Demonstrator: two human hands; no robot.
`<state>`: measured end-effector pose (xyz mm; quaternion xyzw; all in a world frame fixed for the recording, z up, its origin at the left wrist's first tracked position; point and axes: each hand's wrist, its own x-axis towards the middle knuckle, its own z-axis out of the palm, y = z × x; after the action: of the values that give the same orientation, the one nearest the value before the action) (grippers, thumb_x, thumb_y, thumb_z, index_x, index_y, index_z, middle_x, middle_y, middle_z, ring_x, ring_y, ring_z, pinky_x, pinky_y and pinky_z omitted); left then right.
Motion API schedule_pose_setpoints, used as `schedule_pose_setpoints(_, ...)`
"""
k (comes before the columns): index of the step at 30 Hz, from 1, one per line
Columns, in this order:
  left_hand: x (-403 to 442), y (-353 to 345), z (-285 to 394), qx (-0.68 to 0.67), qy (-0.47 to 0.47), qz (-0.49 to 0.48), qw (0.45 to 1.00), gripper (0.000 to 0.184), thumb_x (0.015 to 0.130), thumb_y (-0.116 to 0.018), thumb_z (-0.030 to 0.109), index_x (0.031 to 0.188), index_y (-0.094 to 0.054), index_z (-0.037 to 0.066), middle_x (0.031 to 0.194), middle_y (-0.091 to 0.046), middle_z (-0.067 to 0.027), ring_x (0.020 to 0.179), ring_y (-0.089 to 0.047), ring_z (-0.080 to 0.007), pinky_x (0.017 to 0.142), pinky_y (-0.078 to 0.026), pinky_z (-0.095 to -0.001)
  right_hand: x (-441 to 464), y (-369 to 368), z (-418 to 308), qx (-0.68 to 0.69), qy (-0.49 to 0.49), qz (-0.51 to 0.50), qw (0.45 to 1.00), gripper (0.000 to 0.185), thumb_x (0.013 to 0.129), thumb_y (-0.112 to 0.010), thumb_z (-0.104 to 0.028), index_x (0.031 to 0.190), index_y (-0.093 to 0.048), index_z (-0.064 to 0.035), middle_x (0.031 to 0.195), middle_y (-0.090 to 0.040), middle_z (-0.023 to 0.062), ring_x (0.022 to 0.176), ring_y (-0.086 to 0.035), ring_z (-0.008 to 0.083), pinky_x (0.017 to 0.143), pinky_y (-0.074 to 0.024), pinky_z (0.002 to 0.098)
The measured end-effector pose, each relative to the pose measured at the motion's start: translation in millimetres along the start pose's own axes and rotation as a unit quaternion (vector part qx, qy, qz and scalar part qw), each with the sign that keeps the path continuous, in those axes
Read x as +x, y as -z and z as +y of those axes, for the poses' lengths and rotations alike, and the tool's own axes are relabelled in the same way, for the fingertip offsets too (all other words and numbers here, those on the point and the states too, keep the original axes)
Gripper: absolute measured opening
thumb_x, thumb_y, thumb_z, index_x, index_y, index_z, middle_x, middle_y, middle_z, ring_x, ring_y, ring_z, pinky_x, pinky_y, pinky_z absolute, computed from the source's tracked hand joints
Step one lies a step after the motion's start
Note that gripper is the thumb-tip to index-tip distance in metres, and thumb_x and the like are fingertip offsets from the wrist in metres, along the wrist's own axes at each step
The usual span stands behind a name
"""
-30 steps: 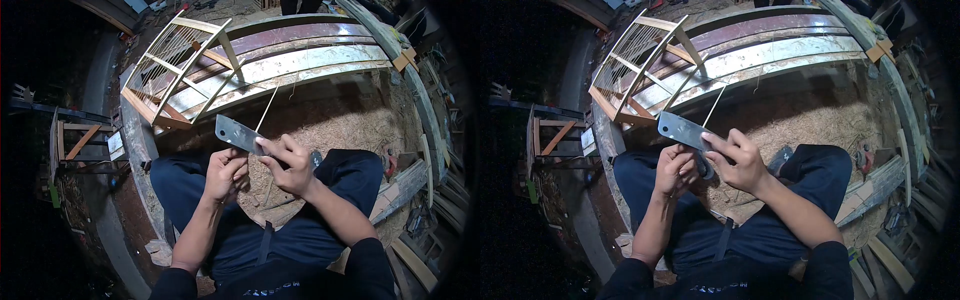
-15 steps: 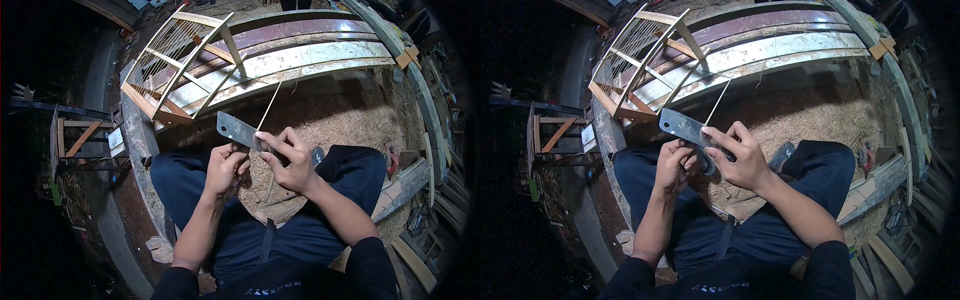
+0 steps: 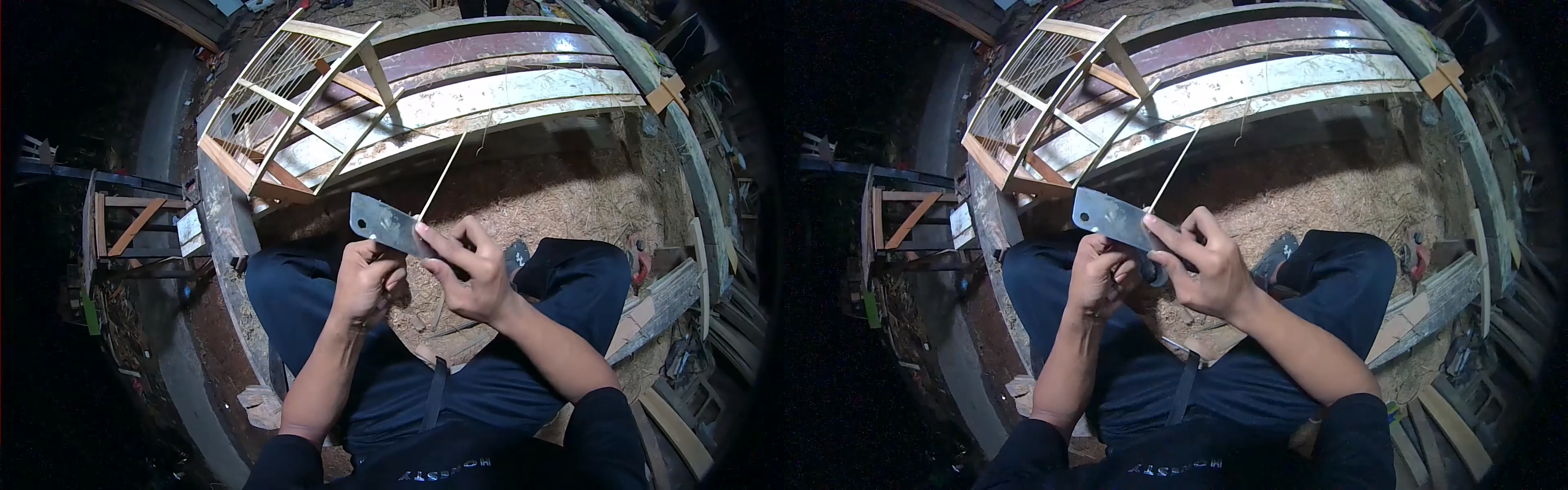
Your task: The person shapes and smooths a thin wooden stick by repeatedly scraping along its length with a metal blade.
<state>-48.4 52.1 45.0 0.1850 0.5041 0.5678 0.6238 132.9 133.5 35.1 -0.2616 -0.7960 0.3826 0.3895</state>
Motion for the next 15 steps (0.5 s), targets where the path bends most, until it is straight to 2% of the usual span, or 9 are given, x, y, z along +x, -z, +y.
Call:
schedule_pose_setpoints(3, -2.9, -19.3, 19.8, -0.002, 0.054, 0.033, 0.998, 0.01, 0.101, -0.055, 0.006, 0.093, -0.059, 0.002, 0.055, -0.041, 0.0043, 0.042, -0.036, -0.0059, 0.04, -0.027, -0.0228, 8.0, -0.9, 17.5, -0.029, -0.019, 0.024, 0.999, 0.048, 0.084, -0.078, -0.006, 0.131, -0.072, -0.0096, 0.082, -0.049, 0.011, 0.065, -0.051, 0.0225, 0.059, -0.0477, 0.0357)
schedule_pose_setpoints(6, -0.3, -10.1, 11.6, -0.004, 0.014, 0.011, 1.0, 0.013, 0.101, -0.055, 0.006, 0.09, -0.059, 0.002, 0.054, -0.042, 0.0042, 0.04, -0.035, -0.0057, 0.039, -0.027, -0.0229, 2.5, -10.4, 14.3, -0.014, 0.014, 0.036, 0.999, 0.048, 0.084, -0.078, -0.007, 0.131, -0.072, -0.0099, 0.083, -0.049, 0.0111, 0.065, -0.051, 0.0225, 0.058, -0.0473, 0.036)
schedule_pose_setpoints(8, -5.1, -8.3, 9.6, 0.002, 0.021, 0.021, 1.0, 0.02, 0.102, -0.056, 0.007, 0.082, -0.057, 0.004, 0.055, -0.042, 0.0043, 0.039, -0.033, -0.0051, 0.039, -0.025, -0.0227, 0.4, -4.7, 7.3, -0.008, -0.005, -0.001, 1.0, 0.048, 0.085, -0.078, -0.008, 0.132, -0.071, -0.0102, 0.083, -0.049, 0.0115, 0.065, -0.052, 0.0223, 0.058, -0.0476, 0.036)
schedule_pose_setpoints(11, -3.1, -15.9, 14.9, -0.003, 0.033, 0.026, 0.999, 0.022, 0.103, -0.058, 0.01, 0.082, -0.057, 0.004, 0.055, -0.043, 0.0047, 0.038, -0.03, -0.0042, 0.039, -0.025, -0.022, 6.4, -2.2, 14.1, -0.067, -0.01, 0.018, 0.998, 0.048, 0.086, -0.078, -0.01, 0.133, -0.071, -0.0116, 0.082, -0.049, 0.0112, 0.062, -0.052, 0.022, 0.055, -0.0475, 0.0354)
schedule_pose_setpoints(14, -5.0, -14.6, 13.5, -0.014, 0.016, 0.029, 0.999, 0.02, 0.103, -0.057, 0.009, 0.084, -0.059, 0.003, 0.055, -0.042, 0.0046, 0.038, -0.03, -0.004, 0.038, -0.024, -0.0227, 2.9, -7.9, 12.0, -0.039, 0.025, 0.034, 0.998, 0.048, 0.086, -0.078, -0.011, 0.133, -0.071, -0.0111, 0.082, -0.048, 0.011, 0.061, -0.052, 0.0218, 0.054, -0.0476, 0.0356)
schedule_pose_setpoints(15, -7.2, -14.7, 14.2, -0.002, 0.018, 0.023, 1.0, 0.019, 0.103, -0.057, 0.009, 0.085, -0.059, 0.004, 0.055, -0.043, 0.0046, 0.038, -0.029, -0.004, 0.038, -0.024, -0.023, -0.9, -5.9, 7.3, -0.034, 0.016, 0.012, 0.999, 0.047, 0.086, -0.078, -0.012, 0.132, -0.071, -0.0102, 0.081, -0.048, 0.0108, 0.062, -0.053, 0.0214, 0.054, -0.0481, 0.0361)
